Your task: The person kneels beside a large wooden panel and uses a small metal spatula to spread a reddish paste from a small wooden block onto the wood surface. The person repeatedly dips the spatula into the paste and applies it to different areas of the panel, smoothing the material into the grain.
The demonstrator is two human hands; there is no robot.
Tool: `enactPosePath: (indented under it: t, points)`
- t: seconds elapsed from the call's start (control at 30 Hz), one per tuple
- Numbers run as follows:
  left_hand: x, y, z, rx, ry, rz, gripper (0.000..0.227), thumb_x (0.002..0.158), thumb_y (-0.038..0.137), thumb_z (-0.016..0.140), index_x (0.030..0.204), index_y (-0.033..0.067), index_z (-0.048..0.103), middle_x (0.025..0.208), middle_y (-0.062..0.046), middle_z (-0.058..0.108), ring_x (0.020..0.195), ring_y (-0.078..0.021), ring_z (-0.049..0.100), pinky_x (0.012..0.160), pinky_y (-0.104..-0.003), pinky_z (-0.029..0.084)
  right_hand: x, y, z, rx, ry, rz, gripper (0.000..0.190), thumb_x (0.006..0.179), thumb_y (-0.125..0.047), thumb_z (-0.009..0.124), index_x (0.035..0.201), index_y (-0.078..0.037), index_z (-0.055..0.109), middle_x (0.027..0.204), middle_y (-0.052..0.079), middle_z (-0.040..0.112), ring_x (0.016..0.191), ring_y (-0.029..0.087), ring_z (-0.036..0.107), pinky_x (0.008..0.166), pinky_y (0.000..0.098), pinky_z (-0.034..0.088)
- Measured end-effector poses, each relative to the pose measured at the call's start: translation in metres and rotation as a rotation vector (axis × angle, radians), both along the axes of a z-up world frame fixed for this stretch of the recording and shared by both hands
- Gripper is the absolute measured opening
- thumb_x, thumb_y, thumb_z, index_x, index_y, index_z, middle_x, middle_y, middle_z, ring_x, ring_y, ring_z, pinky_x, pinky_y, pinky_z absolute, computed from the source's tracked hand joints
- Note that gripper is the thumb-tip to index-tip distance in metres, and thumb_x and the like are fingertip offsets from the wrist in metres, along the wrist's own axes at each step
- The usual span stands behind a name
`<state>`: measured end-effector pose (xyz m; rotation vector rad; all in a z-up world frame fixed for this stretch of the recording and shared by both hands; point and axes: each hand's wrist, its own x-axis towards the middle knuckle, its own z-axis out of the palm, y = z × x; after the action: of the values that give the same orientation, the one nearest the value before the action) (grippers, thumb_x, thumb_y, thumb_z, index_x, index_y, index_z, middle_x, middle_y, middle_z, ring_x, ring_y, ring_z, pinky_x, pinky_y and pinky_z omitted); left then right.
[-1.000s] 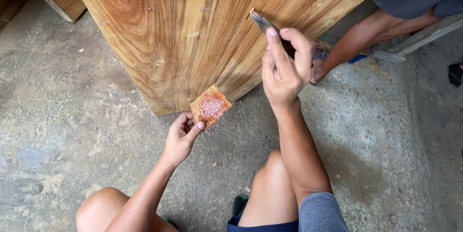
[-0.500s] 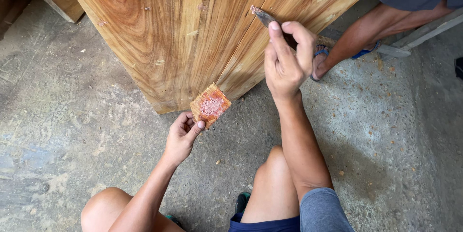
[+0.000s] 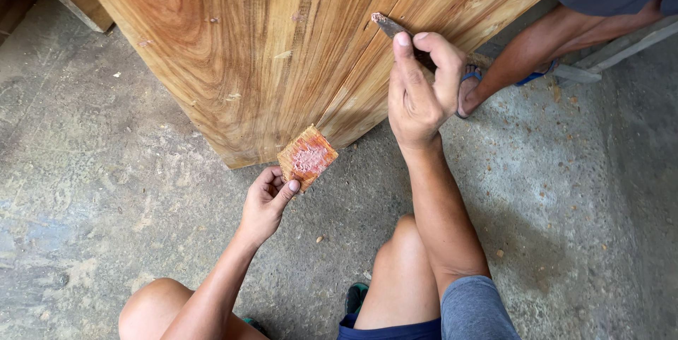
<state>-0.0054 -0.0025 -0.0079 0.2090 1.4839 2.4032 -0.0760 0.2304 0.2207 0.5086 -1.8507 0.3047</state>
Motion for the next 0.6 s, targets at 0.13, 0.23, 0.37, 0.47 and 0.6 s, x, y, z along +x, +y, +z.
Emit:
enactPosePath:
  t: [0.13,0.23,0.37,0.47,0.6]
  points:
    - [-0.001,-0.002,0.001,0.019,-0.014,0.004,0.031,0.098,0.013,0.068,0.122,-0.0028,0.057,0.111,-0.007,0.071,0.098,-0.0123,0.067,0.089,-0.028,0.055,0.005,0.001,0.005,0.052,0.068,-0.03,0.045,0.09,0.019,0.071,0.129,-0.004,0.071,0.121,0.011,0.063,0.107,0.028,0.063,0.092,0.0402,0.054]
    - [-0.005,-0.001,0.004,-0.007,-0.019,-0.018,0.031,0.099,0.014,0.068,0.123,-0.0035,0.059,0.107,-0.008,0.072,0.095,-0.0127,0.066,0.087,-0.028,0.053,0.002,-0.001,0.009,0.055,0.038,-0.009,0.045,0.09,0.02,0.072,0.129,-0.004,0.071,0.121,0.011,0.064,0.107,0.028,0.065,0.092,0.0393,0.055]
    - [-0.002,-0.001,0.003,0.001,-0.031,-0.022,0.031,0.098,0.014,0.068,0.122,-0.0032,0.058,0.106,-0.007,0.071,0.095,-0.0127,0.067,0.086,-0.028,0.054,0.002,-0.004,0.003,0.071,0.006,-0.051,0.045,0.092,0.02,0.073,0.131,-0.003,0.07,0.123,0.011,0.064,0.109,0.028,0.064,0.093,0.0395,0.053]
    - [-0.001,-0.001,0.002,-0.011,-0.035,-0.023,0.031,0.098,0.014,0.068,0.121,-0.0029,0.058,0.105,-0.007,0.071,0.095,-0.0123,0.067,0.087,-0.028,0.055,0.001,-0.005,0.001,0.068,-0.033,-0.037,0.045,0.093,0.019,0.073,0.132,-0.003,0.069,0.125,0.011,0.062,0.11,0.028,0.063,0.096,0.0395,0.054]
    - [-0.001,0.0,0.003,0.011,-0.027,-0.018,0.03,0.098,0.013,0.068,0.121,-0.0034,0.058,0.106,-0.007,0.071,0.096,-0.0127,0.067,0.088,-0.028,0.054,0.005,-0.003,-0.001,0.0,-0.103,0.071,0.045,0.092,0.021,0.07,0.131,-0.001,0.069,0.124,0.011,0.063,0.11,0.027,0.064,0.091,0.0339,0.056]
